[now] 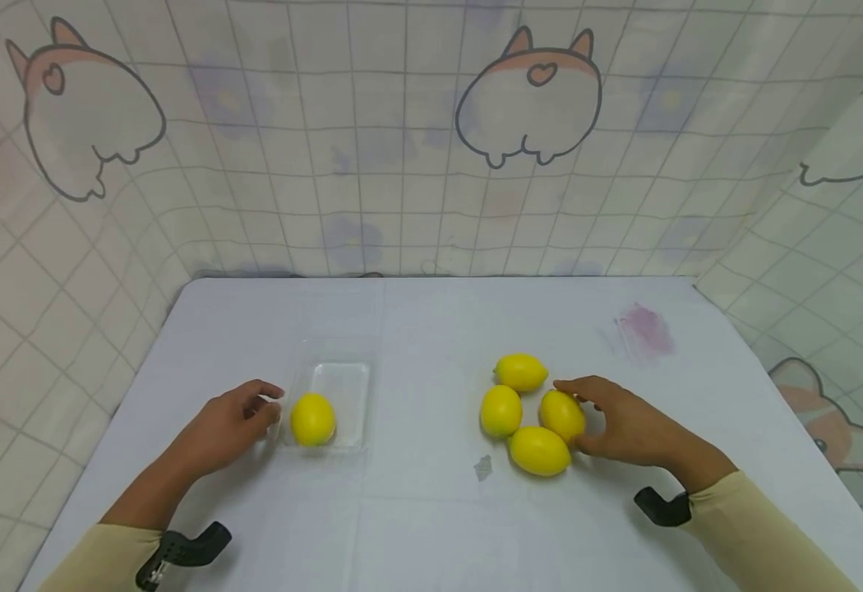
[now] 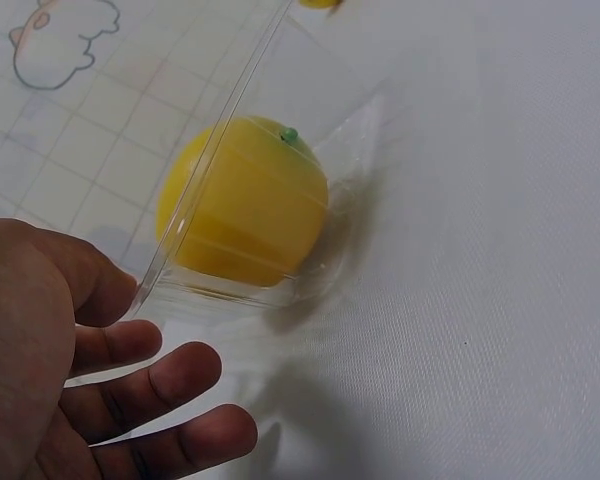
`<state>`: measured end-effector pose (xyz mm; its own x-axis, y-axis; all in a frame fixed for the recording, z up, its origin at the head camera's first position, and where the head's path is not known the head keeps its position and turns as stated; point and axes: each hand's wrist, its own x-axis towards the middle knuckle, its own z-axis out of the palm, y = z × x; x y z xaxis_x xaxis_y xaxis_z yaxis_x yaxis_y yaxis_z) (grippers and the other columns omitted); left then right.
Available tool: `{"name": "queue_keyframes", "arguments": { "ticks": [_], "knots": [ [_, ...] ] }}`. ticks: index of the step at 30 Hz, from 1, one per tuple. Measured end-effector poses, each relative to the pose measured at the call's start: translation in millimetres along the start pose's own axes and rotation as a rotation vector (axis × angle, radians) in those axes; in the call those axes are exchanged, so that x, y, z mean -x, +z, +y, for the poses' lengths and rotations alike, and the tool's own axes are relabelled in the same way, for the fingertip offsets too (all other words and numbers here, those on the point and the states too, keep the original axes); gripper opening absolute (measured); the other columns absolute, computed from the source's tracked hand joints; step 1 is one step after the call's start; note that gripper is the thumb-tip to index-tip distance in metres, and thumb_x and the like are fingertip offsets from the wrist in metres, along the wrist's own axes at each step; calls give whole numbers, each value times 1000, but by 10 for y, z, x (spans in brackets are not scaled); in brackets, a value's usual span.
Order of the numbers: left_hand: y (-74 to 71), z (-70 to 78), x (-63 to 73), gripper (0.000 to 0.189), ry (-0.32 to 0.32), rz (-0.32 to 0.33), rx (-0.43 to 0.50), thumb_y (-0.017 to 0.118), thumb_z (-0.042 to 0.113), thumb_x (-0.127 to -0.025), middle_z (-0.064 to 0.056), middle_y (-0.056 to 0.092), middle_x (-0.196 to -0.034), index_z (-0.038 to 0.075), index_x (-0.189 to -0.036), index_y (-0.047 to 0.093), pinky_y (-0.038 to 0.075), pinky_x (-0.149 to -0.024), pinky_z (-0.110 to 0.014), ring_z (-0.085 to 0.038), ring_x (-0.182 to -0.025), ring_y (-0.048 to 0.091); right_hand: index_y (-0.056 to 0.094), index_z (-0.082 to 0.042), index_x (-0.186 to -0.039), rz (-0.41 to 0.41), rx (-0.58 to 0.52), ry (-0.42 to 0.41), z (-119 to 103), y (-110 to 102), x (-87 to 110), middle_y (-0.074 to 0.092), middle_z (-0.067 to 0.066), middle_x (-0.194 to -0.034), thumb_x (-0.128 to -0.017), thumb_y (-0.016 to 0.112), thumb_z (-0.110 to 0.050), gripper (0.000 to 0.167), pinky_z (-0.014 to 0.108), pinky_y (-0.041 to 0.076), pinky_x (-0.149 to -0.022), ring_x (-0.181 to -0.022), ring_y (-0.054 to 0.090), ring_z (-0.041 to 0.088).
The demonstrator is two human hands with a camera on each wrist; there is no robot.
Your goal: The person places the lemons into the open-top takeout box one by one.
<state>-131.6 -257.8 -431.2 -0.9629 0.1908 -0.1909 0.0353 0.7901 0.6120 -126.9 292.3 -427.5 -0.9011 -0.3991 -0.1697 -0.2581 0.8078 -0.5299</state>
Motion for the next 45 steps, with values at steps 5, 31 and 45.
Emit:
{"name": "queue_keyframes", "arguments": {
  "ticks": [5,31,45],
  "knots": [
    [-3,-1,0,34,0,1,-5,57,26,-105,-8,70,-109,5,-131,59,55,-74,-39,-21,-92,65,47,-17,-153,-4,-7,24,4,11,-4,56,9,-141,-84,84,-36,80,56,45,-103,-124,54,30],
    [-14,10,-4,34,-6,2,-3,56,28,-105,-6,69,-108,6,-130,60,55,-74,-38,-21,-91,64,48,-15,-152,32,-12,18,88,44,-40,59,8,-137,-83,84,-45,84,53,49,-99,-118,57,29],
    [-5,2,6,34,-21,2,-6,57,28,-104,-6,69,-108,6,-130,60,54,-73,-37,-21,-91,64,42,-14,-156,90,33,-12,144,78,-87,56,10,-143,-87,82,-38,83,53,48,-101,-123,55,29]
  ]
}}
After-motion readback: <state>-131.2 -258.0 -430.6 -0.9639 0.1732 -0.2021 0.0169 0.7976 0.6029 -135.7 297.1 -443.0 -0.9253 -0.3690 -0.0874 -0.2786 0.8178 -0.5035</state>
